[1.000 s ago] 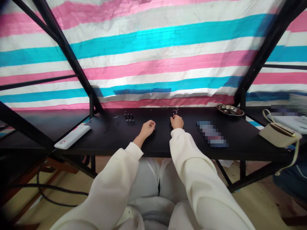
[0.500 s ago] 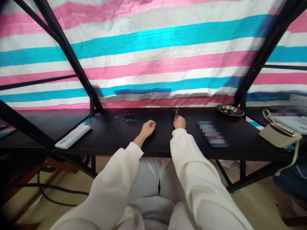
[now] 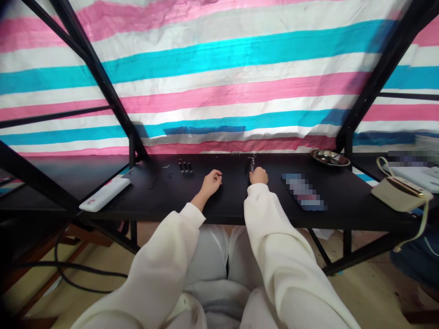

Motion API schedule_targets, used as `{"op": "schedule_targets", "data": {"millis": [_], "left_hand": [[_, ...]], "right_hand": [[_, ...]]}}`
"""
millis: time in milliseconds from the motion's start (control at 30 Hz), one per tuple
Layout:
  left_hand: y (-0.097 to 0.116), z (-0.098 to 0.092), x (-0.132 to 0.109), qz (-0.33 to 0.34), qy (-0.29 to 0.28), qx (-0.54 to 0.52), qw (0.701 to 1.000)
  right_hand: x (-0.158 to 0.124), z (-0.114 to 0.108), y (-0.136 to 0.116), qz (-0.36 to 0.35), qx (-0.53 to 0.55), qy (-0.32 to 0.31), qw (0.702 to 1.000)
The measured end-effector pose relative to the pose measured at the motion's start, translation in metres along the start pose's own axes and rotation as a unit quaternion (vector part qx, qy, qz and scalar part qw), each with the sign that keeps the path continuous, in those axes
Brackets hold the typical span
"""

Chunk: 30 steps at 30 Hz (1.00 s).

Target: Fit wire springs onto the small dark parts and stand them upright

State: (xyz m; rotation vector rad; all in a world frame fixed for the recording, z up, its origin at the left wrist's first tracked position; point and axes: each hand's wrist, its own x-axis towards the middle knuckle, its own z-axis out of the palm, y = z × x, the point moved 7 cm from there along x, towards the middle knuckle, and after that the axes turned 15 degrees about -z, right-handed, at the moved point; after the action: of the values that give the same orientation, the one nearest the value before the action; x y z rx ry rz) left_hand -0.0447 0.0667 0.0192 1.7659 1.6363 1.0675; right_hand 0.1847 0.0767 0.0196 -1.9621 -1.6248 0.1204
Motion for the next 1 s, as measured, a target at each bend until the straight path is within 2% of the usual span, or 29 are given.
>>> {"op": "schedule_targets", "data": {"millis": [67, 133, 233, 300, 367, 433, 1000], "left_hand": [[0.002, -0.01, -0.002, -0.022, 0.047, 0.007, 0.999], [0.004, -0.027, -0.005, -0.045, 0.125, 0.005, 0.991], [-0.001, -0.051, -0.009, -0.104, 0.25, 0.0, 0.963], [-0.012, -0.058, -0.009, -0.173, 0.29, -0.007, 0.941], [-0.022, -0.06, -0.007, -0.231, 0.293, -0.02, 0.928], [-0.028, -0.059, -0.002, -0.251, 0.283, -0.024, 0.925], [-0.048, -0.065, 0.026, -0.255, 0.253, 0.0, 0.933]], "right_hand": [[-0.003, 0.001, -0.002, -0.004, -0.01, -0.017, 1.0], [-0.007, 0.004, -0.006, -0.017, -0.015, -0.033, 0.999], [-0.012, 0.009, -0.014, -0.052, -0.011, -0.049, 0.997], [-0.015, 0.011, -0.017, -0.073, -0.008, -0.056, 0.996], [-0.017, 0.011, -0.019, -0.084, -0.008, -0.057, 0.995], [-0.018, 0.011, -0.02, -0.09, -0.008, -0.054, 0.994], [-0.019, 0.009, -0.021, -0.096, 0.001, -0.042, 0.994]]}}
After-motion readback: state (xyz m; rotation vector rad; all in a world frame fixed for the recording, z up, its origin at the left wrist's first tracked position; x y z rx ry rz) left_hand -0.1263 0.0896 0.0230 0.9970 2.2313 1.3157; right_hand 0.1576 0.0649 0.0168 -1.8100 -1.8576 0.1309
